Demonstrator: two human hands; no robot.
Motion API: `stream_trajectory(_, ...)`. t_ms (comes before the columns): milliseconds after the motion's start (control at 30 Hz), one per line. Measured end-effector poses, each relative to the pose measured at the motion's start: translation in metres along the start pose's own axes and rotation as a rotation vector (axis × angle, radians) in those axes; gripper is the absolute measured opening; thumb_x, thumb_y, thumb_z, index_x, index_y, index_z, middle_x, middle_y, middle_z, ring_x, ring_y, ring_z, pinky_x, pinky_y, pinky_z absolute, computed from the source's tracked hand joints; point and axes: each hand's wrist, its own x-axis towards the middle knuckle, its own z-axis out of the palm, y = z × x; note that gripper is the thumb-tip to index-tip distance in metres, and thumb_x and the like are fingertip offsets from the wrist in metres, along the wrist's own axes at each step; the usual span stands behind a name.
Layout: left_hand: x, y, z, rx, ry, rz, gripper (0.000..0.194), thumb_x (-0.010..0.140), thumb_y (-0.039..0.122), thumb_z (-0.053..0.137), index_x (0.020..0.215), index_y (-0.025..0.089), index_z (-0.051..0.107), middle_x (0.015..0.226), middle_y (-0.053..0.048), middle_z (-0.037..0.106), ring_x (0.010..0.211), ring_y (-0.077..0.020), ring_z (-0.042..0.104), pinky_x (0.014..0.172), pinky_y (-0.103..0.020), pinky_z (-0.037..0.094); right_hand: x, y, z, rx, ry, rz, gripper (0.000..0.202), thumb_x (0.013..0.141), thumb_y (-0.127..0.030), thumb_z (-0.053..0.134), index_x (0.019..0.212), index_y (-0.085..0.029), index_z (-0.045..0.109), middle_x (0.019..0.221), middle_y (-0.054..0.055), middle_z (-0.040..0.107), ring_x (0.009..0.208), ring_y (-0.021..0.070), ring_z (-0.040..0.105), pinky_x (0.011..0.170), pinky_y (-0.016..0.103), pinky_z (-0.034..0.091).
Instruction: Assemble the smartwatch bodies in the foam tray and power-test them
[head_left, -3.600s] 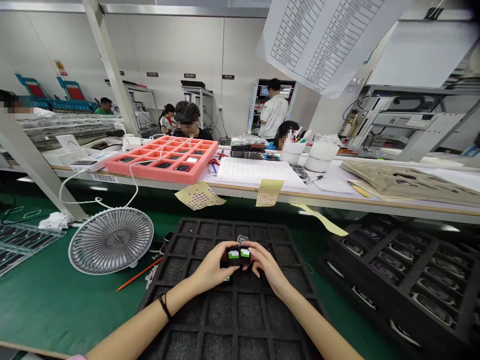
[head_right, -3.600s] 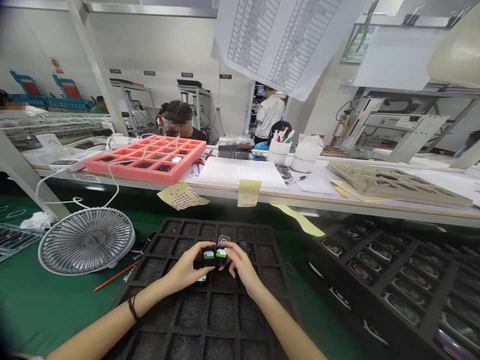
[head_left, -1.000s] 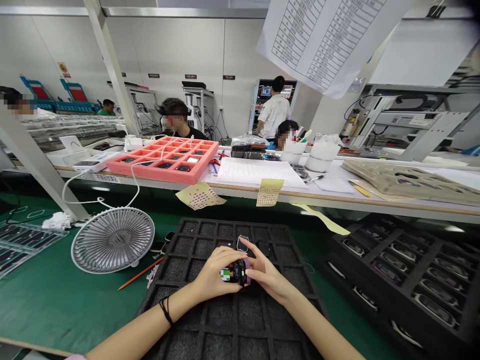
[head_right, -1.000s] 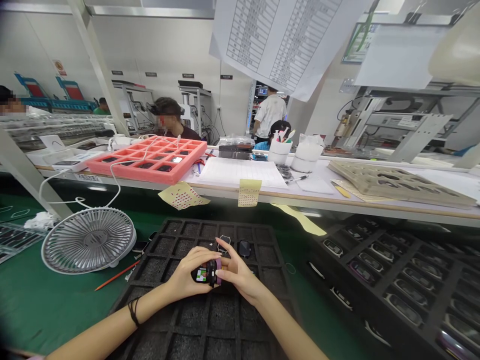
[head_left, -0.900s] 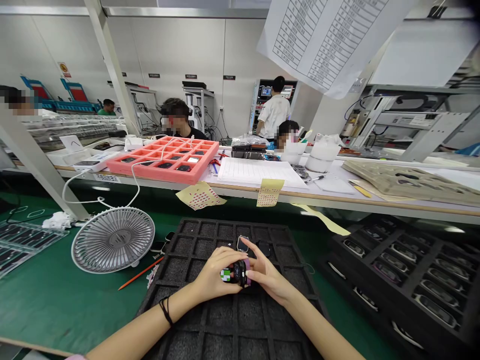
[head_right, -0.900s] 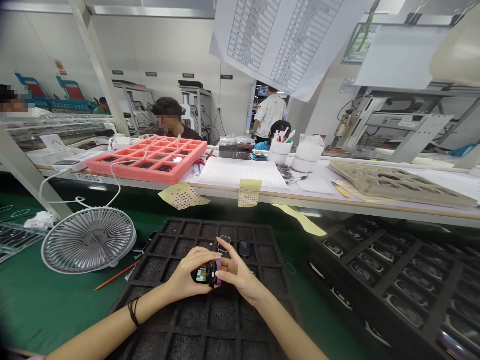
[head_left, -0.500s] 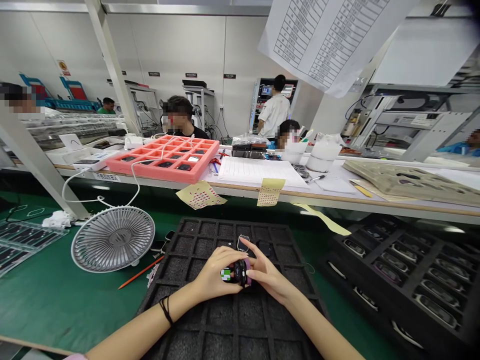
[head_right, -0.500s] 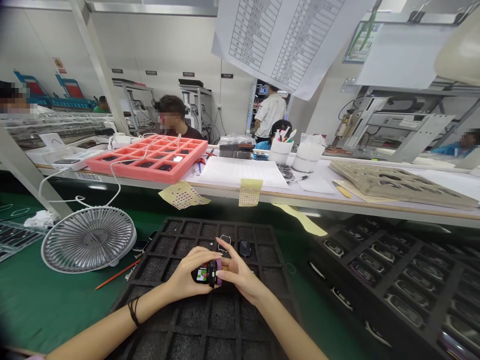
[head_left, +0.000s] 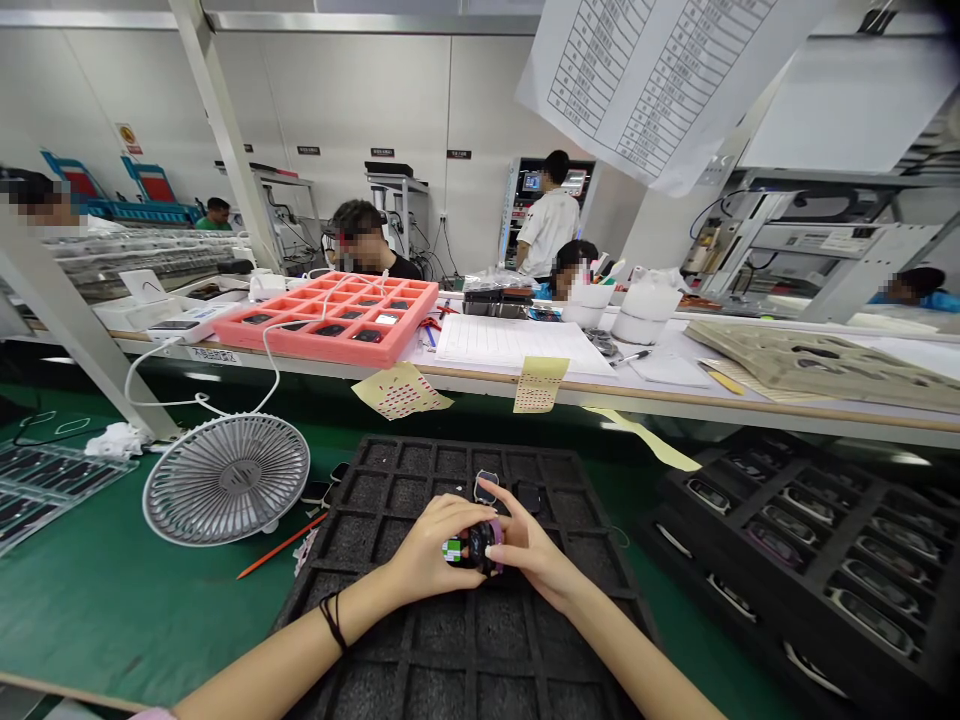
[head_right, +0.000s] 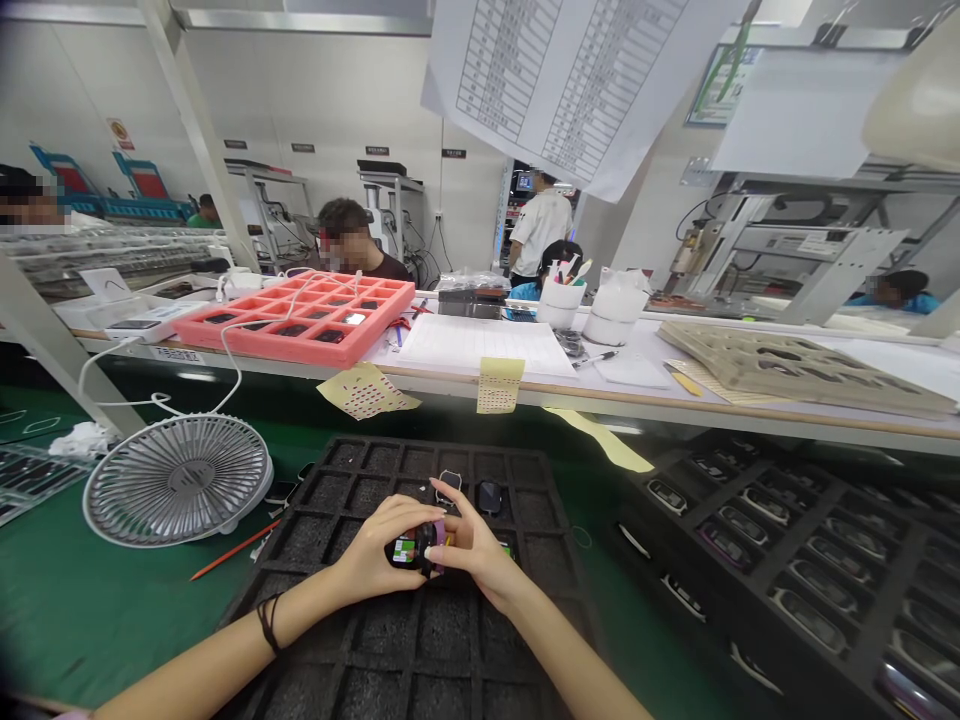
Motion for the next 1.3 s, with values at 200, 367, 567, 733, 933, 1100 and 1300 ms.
stream_trajectory(200, 0.001, 0.000, 0.000, 0.007, -0.005, 0.010, 0.062, 0.060, 0.008, 0.065, 0.120, 0.023, 0.053, 0.111, -0.003, 0.065, 0.100, -0.0209, 0.056, 0.090, -0.035, 0.041, 0.001, 0.004, -0.001, -0.012, -0.001, -0.041, 0.088, 0.068, -0.022, 0.078, 0.139, -0.024, 0.026, 0.106, 0.007, 0.063, 0.090, 0.0174, 0.061, 0.086, 0.033, 0.043)
stream_trajectory(367, -0.001, 0.002, 0.001, 0.026, -0.007, 0.020, 0.061, 0.061, 0.009, 0.065, 0.119, 0.022, 0.053, 0.112, -0.003, 0.064, 0.101, -0.0208, 0.056, 0.090, -0.035, 0.042, 0.001, 0.005, -0.001, -0.040, -0.013, -0.053, 0.091, 0.071, -0.024, 0.076, 0.143, -0.027, 0.020, 0.108, 0.007, 0.062, 0.092, 0.0182, 0.061, 0.087, 0.035, 0.043)
stream_trajectory(567, 0.007, -0.017, -0.013, 0.277, 0.111, -0.062, 0.054, 0.067, 0.014, 0.069, 0.119, 0.020, 0.054, 0.113, -0.006, 0.064, 0.101, -0.0218, 0.056, 0.089, -0.036, 0.042, 0.006, 0.005, -0.009, -0.075, 0.127, -0.156, 0.078, 0.078, -0.040, 0.068, 0.142, -0.026, 0.024, 0.117, 0.009, 0.058, 0.104, 0.0200, 0.057, 0.091, 0.036, 0.043)
stream_trajectory(733, 0.015, -0.041, -0.023, 0.485, 0.042, -0.240, 0.046, 0.070, 0.014, 0.069, 0.114, 0.019, 0.058, 0.112, -0.005, 0.064, 0.104, -0.0227, 0.053, 0.089, -0.037, 0.040, 0.013, 0.009, -0.021, -0.230, 0.391, -0.264, 0.058, 0.084, -0.042, 0.058, 0.133, -0.022, 0.034, 0.113, 0.011, 0.059, 0.104, 0.0226, 0.058, 0.087, 0.038, 0.045)
stream_trajectory(933, 0.016, -0.043, -0.031, 0.488, -0.124, -0.422, 0.043, 0.071, 0.026, 0.072, 0.111, 0.017, 0.060, 0.111, -0.006, 0.064, 0.105, -0.0240, 0.054, 0.090, -0.037, 0.040, 0.009, 0.004, -0.033, -0.658, 0.466, -0.289, 0.054, 0.085, -0.044, 0.052, 0.129, -0.017, 0.036, 0.084, 0.006, 0.059, 0.070, 0.0180, 0.060, 0.064, 0.031, 0.047)
stream_trajectory(1100, 0.009, -0.056, -0.053, 0.631, -0.138, -0.512, 0.047, 0.077, 0.039, 0.069, 0.117, 0.017, 0.058, 0.113, -0.010, 0.060, 0.108, -0.0281, 0.050, 0.090, -0.041, 0.038, -0.017, -0.007, -0.046, -1.354, 0.609, -0.130, 0.055, 0.090, -0.040, 0.037, 0.139, -0.016, 0.029, 0.067, 0.001, 0.054, 0.055, 0.0183, 0.053, 0.053, 0.029, 0.038)
stream_trajectory(1300, 0.010, -0.045, -0.051, 0.609, -0.216, -0.533, 0.042, 0.080, 0.046, 0.065, 0.110, 0.017, 0.060, 0.110, -0.009, 0.057, 0.107, -0.0281, 0.050, 0.089, -0.041, 0.037, -0.042, -0.001, -0.051, -1.648, 0.608, 0.091, 0.054, 0.093, -0.032, 0.025, 0.144, -0.013, 0.023, 0.082, 0.010, 0.060, 0.060, 0.0217, 0.058, 0.048, 0.028, 0.038)
